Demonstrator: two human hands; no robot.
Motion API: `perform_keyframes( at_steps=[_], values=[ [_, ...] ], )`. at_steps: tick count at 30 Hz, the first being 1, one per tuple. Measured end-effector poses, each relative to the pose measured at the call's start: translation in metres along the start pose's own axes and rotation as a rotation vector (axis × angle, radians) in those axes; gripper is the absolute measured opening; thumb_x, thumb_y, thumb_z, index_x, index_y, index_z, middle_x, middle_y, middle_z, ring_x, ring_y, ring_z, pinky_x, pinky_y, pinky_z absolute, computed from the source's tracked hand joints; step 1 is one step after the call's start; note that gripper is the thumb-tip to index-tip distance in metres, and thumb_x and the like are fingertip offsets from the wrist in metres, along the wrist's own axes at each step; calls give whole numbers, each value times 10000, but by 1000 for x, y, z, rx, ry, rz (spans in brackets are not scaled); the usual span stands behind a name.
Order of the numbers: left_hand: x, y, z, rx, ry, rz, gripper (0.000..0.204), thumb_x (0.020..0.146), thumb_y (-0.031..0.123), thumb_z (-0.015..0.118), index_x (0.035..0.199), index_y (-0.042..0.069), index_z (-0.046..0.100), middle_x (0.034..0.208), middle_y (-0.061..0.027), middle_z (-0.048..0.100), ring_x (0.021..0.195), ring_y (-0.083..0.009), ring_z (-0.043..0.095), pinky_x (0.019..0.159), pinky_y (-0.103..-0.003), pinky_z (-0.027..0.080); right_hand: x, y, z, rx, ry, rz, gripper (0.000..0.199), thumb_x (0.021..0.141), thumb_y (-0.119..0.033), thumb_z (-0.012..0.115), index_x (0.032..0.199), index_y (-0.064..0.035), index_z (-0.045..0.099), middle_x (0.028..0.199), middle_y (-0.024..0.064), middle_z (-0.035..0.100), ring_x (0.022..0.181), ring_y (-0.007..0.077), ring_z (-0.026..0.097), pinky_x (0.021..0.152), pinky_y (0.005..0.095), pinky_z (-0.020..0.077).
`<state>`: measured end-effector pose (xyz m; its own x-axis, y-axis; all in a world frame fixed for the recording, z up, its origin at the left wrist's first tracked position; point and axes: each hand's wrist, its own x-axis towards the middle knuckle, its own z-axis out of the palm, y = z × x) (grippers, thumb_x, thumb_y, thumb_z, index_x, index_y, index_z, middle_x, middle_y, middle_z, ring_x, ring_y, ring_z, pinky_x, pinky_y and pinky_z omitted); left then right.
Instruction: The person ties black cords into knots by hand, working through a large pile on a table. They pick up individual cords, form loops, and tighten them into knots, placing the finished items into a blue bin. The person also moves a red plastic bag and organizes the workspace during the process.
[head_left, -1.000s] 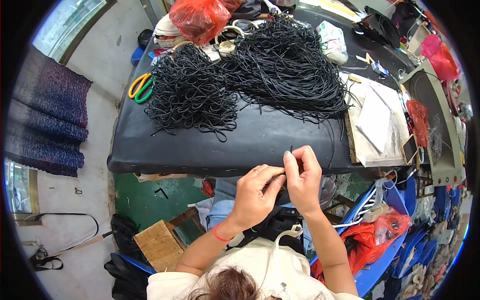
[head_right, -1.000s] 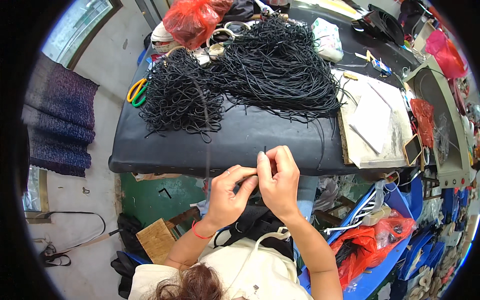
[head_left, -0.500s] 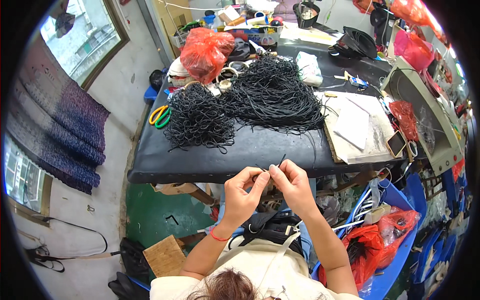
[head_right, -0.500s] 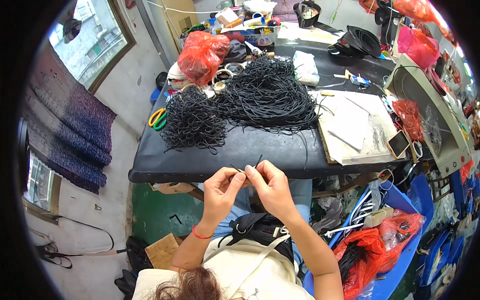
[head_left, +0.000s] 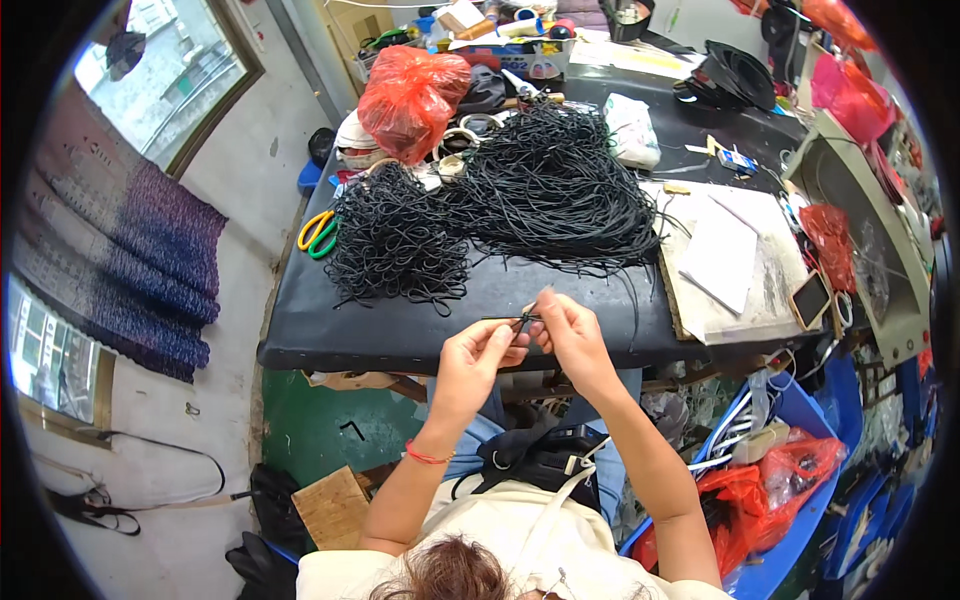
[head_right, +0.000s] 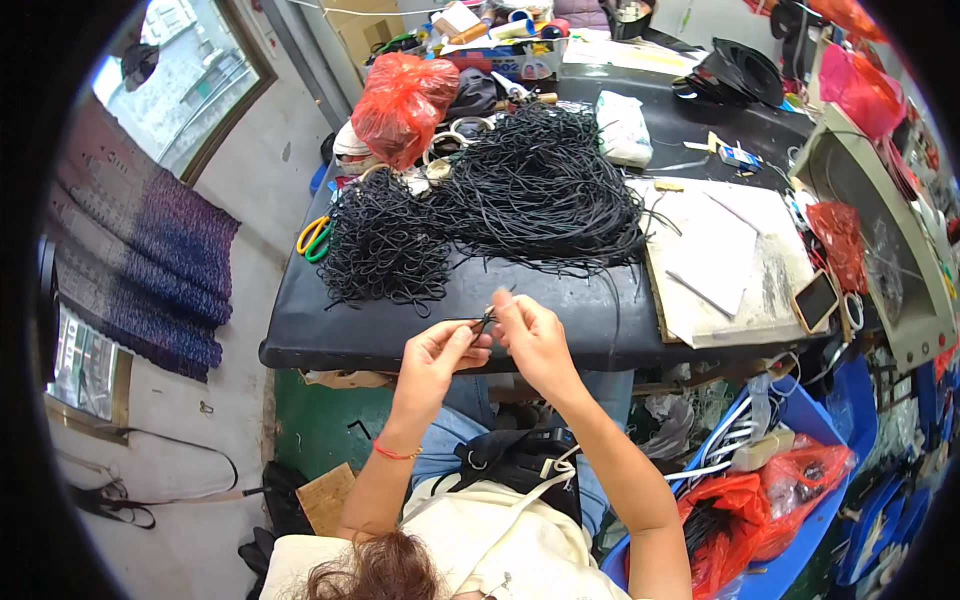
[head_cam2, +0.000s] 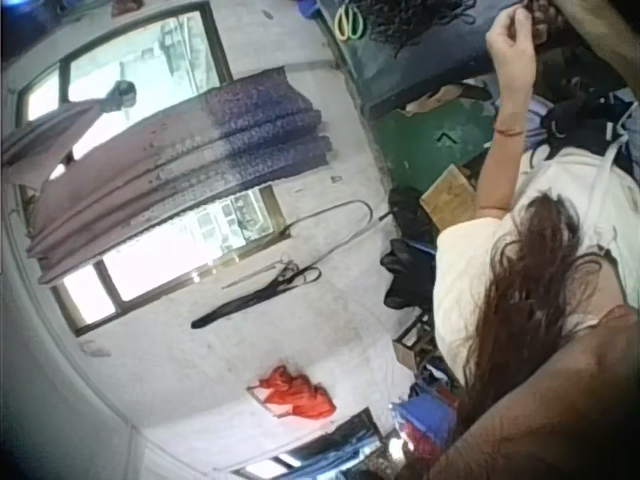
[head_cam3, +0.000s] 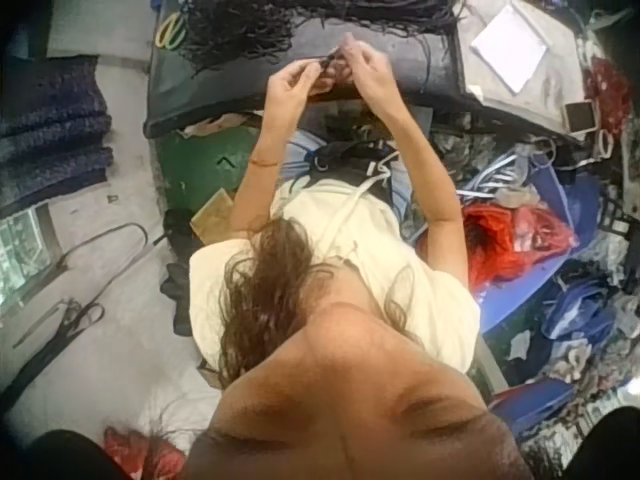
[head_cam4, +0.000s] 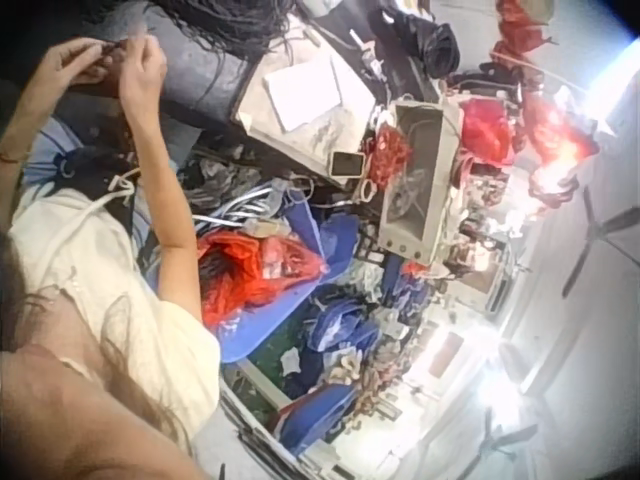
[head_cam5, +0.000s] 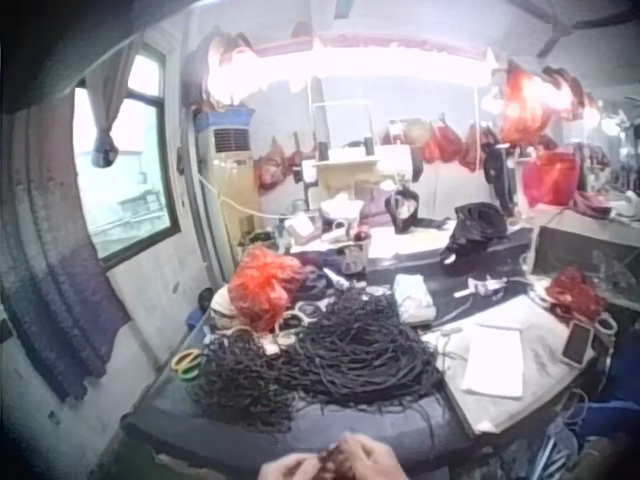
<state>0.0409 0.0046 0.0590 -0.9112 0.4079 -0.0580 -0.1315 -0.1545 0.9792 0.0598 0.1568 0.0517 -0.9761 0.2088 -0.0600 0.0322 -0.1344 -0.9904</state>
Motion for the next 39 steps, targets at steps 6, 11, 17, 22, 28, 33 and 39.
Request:
perform_keyframes(
  at_steps=[6, 11, 17, 22, 28, 33, 39],
  values=[
    [10, 16, -9, -139, 131, -153, 428, 958, 339, 434, 1075, -46, 584, 932, -135, 645, 827, -182, 643, 760, -292, 524, 29, 4, -3, 166, -147, 190, 638, 939, -542, 319, 959, 20, 619, 748, 40, 573, 646, 73, 490, 596, 204, 417],
    [8, 8, -19, 103, 302, -49, 215, 880, 145, 603, 1000, -33, 614, 873, -75, 643, 758, -107, 608, 693, -237, 512, 38, 12, 17, 165, -265, 127, 401, 927, -362, 484, 963, 12, 624, 764, 24, 571, 665, 68, 483, 607, 212, 404],
    [-7, -16, -50, 269, 592, 96, 173, 837, 144, 632, 852, -28, 638, 700, -44, 641, 638, -62, 580, 557, -221, 467, 36, 9, 66, -215, -401, -93, 140, 841, -67, 597, 947, 24, 610, 801, 19, 596, 704, 60, 514, 621, 199, 404],
    [-101, -27, -114, 269, 741, 160, 207, 814, 171, 663, 892, -16, 622, 823, -65, 655, 722, -108, 614, 645, -259, 491, 19, 14, 129, -332, -768, -86, 149, 864, -77, 570, 962, 24, 618, 742, -22, 540, 657, 40, 458, 592, 188, 367],
    [-310, -55, -209, 197, 1702, 127, 463, 786, 192, 639, 1163, -37, 498, 1050, -146, 597, 918, -211, 598, 809, -327, 472, 61, 16, 155, -320, -604, -255, 211, 867, -92, 569, 1041, 17, 616, 819, -26, 570, 678, 32, 453, 597, 176, 362],
    [-538, -146, -231, -353, 2491, 185, 437, 780, 214, 642, 1165, 76, 487, 1013, -46, 526, 884, -163, 505, 695, -354, 457, 127, 45, 125, -381, -504, -265, 250, 868, -78, 570, 1112, -30, 588, 894, -10, 584, 703, 42, 490, 598, 170, 377],
    [-706, -182, -187, -446, 2868, 479, 620, 753, 233, 683, 1208, -102, 429, 1144, -226, 537, 1016, -299, 550, 847, -369, 450, 207, 105, 90, -475, -368, -359, 241, 889, -168, 573, 1090, -36, 573, 906, 24, 599, 727, 66, 541, 586, 181, 430]
  ],
)
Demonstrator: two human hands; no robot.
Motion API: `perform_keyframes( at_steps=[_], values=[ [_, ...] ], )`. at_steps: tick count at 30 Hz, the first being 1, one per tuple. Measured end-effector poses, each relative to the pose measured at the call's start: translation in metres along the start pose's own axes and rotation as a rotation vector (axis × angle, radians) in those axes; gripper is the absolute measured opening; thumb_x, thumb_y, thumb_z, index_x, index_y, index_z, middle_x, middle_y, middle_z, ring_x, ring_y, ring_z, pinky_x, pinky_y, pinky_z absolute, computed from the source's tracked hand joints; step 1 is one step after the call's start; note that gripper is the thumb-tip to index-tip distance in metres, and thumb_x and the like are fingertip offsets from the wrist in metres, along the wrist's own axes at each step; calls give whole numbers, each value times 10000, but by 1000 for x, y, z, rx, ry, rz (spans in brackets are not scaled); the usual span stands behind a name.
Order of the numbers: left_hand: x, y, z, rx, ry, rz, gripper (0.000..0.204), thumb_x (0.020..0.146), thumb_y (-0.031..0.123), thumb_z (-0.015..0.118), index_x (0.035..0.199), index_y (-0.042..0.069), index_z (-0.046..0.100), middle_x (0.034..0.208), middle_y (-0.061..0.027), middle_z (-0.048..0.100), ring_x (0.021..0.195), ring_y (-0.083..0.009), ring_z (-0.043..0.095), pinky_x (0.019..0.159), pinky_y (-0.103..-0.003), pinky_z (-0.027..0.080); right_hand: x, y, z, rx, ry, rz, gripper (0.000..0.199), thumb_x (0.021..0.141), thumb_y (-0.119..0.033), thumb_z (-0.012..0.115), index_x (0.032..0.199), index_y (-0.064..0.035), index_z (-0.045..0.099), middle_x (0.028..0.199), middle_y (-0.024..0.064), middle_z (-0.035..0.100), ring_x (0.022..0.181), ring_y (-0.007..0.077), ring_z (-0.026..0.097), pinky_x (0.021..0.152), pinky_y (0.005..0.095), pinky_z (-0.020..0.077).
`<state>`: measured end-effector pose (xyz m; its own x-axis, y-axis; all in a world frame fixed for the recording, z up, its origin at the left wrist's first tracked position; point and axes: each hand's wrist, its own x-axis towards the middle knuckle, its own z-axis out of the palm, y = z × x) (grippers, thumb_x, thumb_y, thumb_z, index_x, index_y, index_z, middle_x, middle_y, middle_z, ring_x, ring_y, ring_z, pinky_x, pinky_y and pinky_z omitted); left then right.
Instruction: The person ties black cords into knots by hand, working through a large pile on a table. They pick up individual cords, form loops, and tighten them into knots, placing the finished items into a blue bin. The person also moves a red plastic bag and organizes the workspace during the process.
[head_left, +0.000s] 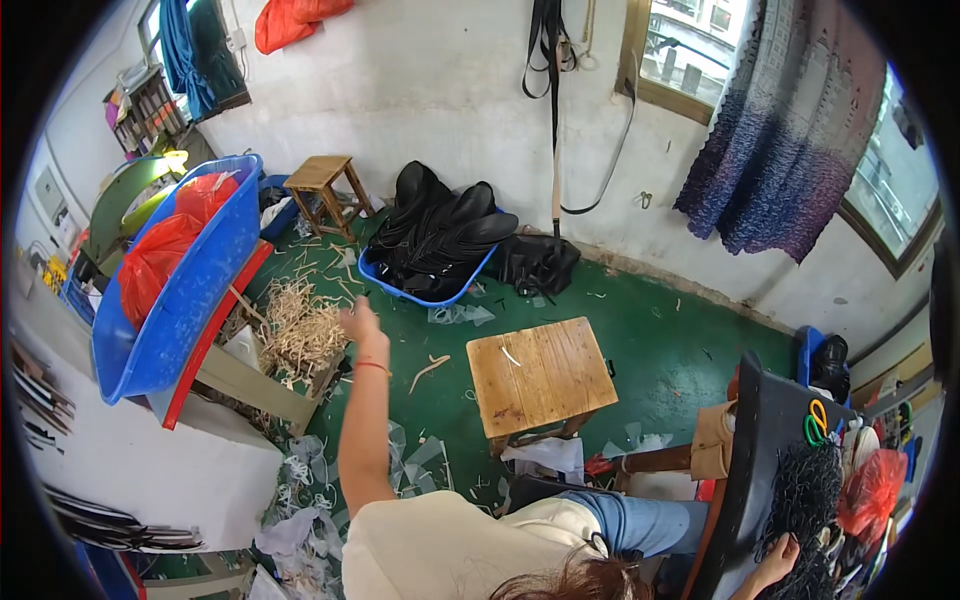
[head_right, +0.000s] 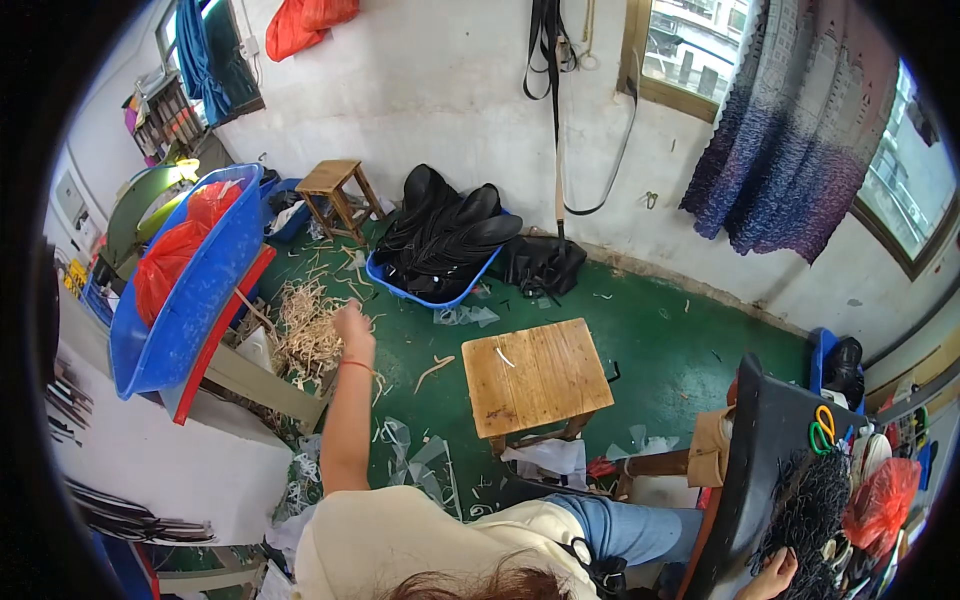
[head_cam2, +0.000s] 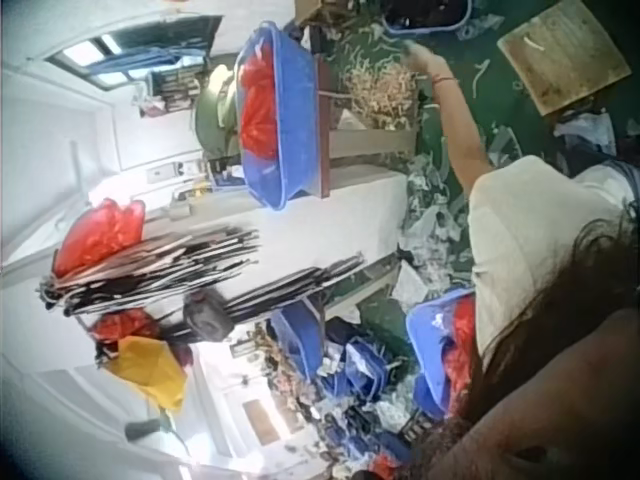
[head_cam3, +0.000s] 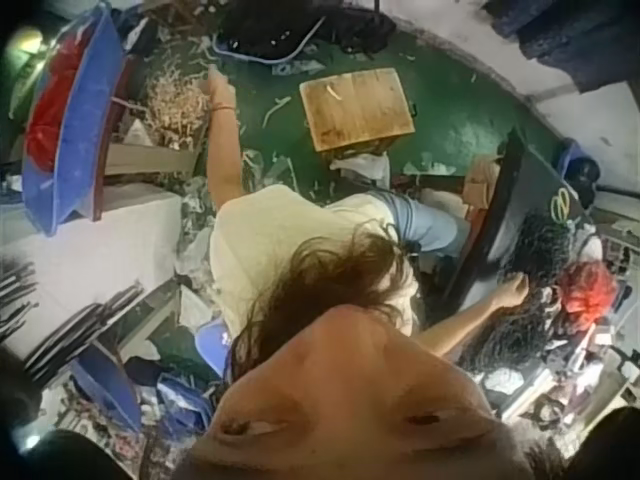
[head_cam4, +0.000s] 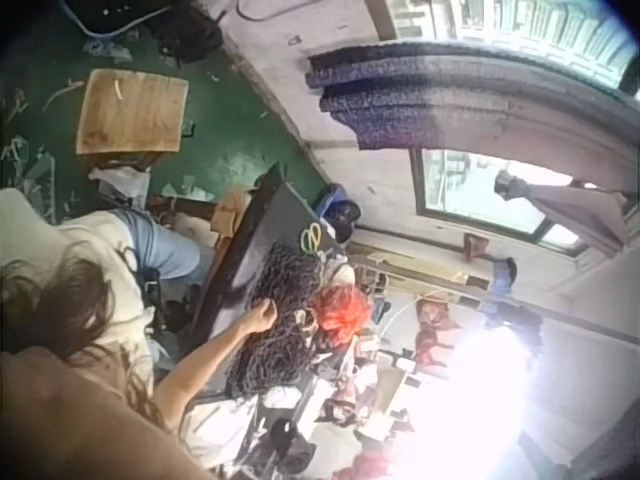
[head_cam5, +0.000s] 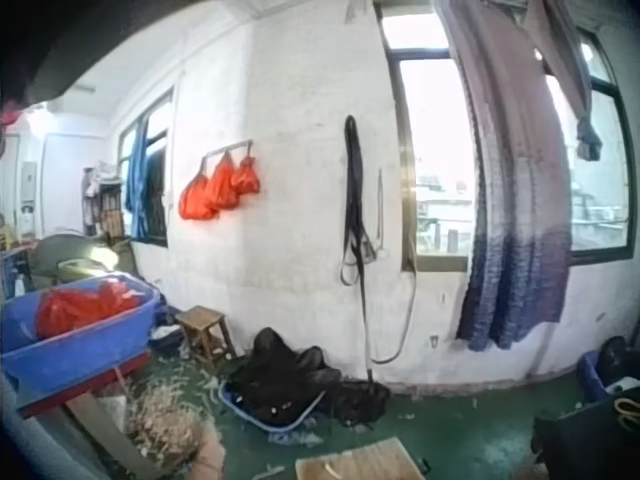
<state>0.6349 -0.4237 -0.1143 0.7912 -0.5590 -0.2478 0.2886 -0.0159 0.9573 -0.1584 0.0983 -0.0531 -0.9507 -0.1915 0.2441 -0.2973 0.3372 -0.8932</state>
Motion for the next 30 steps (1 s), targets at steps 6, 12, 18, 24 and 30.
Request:
perform_keyframes(
  at_steps=[6, 12, 18, 24, 30],
  values=[
    [-25, 173, 4, -329, 134, 346, 894, 779, 559, 578, 1348, -67, 290, 1375, -160, 368, 1241, -271, 377, 1029, -372, 274, -21, -23, -24, -390, 230, -46, 409, 894, -266, 566, 1175, 25, 506, 1087, 154, 589, 1004, 255, 567, 880, 323, 438],
    [88, 278, -47, -456, -34, 88, 772, 779, 711, 293, 1354, 207, 400, 1418, -54, 368, 1292, -364, 310, 1018, -652, 92, -40, -36, -55, -397, 348, -138, 491, 873, -283, 605, 1211, 49, 473, 1135, 201, 545, 1031, 259, 547, 866, 338, 441],
    [212, 261, -94, 1054, 163, 732, 304, 780, 53, 596, 1061, -58, 571, 1041, -208, 585, 868, -317, 600, 751, -409, 527, -86, -40, -76, -239, 356, -46, 448, 876, -252, 605, 1225, -5, 471, 1135, 147, 534, 997, 187, 537, 855, 284, 433],
    [93, 256, -135, 815, 148, 1041, 143, 789, -28, 600, 913, -98, 583, 827, -150, 601, 694, -222, 582, 663, -315, 533, -86, -27, -72, -31, 324, -44, 415, 881, -206, 602, 1215, 0, 466, 1076, 125, 546, 944, 171, 545, 837, 265, 440],
    [-87, 196, -92, 269, -413, 945, 122, 811, -9, 618, 878, -58, 529, 766, -82, 540, 725, -144, 530, 698, -275, 511, -71, -90, -39, 7, 265, -151, 392, 877, -190, 605, 1195, 2, 478, 1049, 114, 555, 932, 154, 539, 825, 259, 435]
  ],
)
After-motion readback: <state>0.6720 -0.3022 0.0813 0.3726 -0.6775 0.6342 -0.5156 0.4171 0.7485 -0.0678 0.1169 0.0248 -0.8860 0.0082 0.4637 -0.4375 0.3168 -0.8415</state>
